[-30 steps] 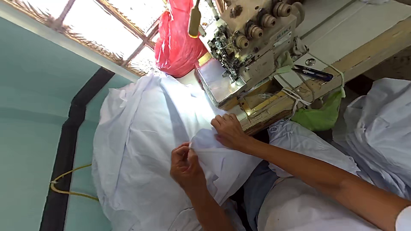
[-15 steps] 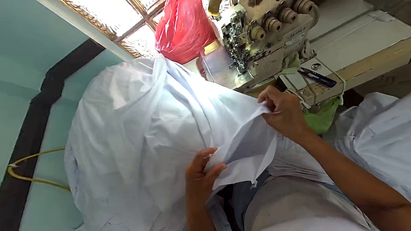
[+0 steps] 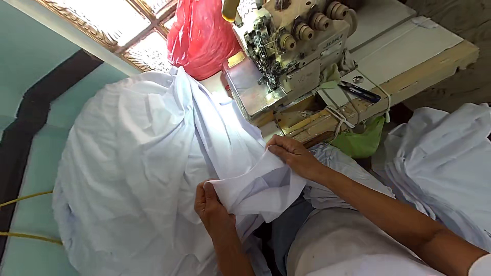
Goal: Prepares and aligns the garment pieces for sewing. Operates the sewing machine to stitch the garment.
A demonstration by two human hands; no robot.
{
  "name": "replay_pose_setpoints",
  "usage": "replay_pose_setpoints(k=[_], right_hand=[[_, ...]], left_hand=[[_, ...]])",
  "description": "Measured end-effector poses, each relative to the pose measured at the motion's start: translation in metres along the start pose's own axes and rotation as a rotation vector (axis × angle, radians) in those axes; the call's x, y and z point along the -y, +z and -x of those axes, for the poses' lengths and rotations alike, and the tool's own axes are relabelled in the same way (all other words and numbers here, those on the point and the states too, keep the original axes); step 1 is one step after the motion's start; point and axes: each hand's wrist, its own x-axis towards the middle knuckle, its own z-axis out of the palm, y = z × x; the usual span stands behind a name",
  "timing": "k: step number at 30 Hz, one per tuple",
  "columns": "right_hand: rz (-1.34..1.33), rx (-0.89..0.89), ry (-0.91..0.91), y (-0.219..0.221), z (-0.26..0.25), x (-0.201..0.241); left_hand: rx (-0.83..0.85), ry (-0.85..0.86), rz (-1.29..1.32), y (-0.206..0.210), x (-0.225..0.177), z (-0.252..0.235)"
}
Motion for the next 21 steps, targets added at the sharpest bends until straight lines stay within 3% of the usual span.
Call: replay_pose_setpoints(k=[3, 4, 6, 9, 12, 16, 18, 21], right_hand=[[0.545, -0.134, -0.311, 0.019, -0.014, -0.026], [0.693, -0.151, -0.372, 0.026, -0.017, -0.044], [0.840, -0.123, -0.386, 0.038, -0.015, -0.070], [0.883, -0.050, -0.392, 0.034, 0.010, -0.060], [0.841, 0.006, -0.442, -0.008, 0.054, -0.040], [0.679, -0.069, 0.072, -0.097, 0.124, -0.046], [0.669, -0.115, 0.274, -0.123, 0.152, -0.056], [0.614, -0.020, 0.453, -0.129, 0.179, -0.062]], left_hand=[[-0.110, 0.430, -0.786, -0.001, 0.036, -0.010], [-0.088, 0.490, -0.968, -0.001, 0.056, -0.011], [-0.047, 0.517, -1.091, 0.000, 0.090, -0.013], [0.027, 0.453, -1.061, -0.005, 0.091, -0.014], [0.158, 0.378, -0.919, -0.014, 0.059, -0.011], [0.199, 0.547, -0.638, 0.016, 0.005, 0.037], [0.423, 0.598, -0.487, 0.052, -0.002, 0.063], [0.860, 0.509, -0.300, 0.114, 0.030, 0.080]])
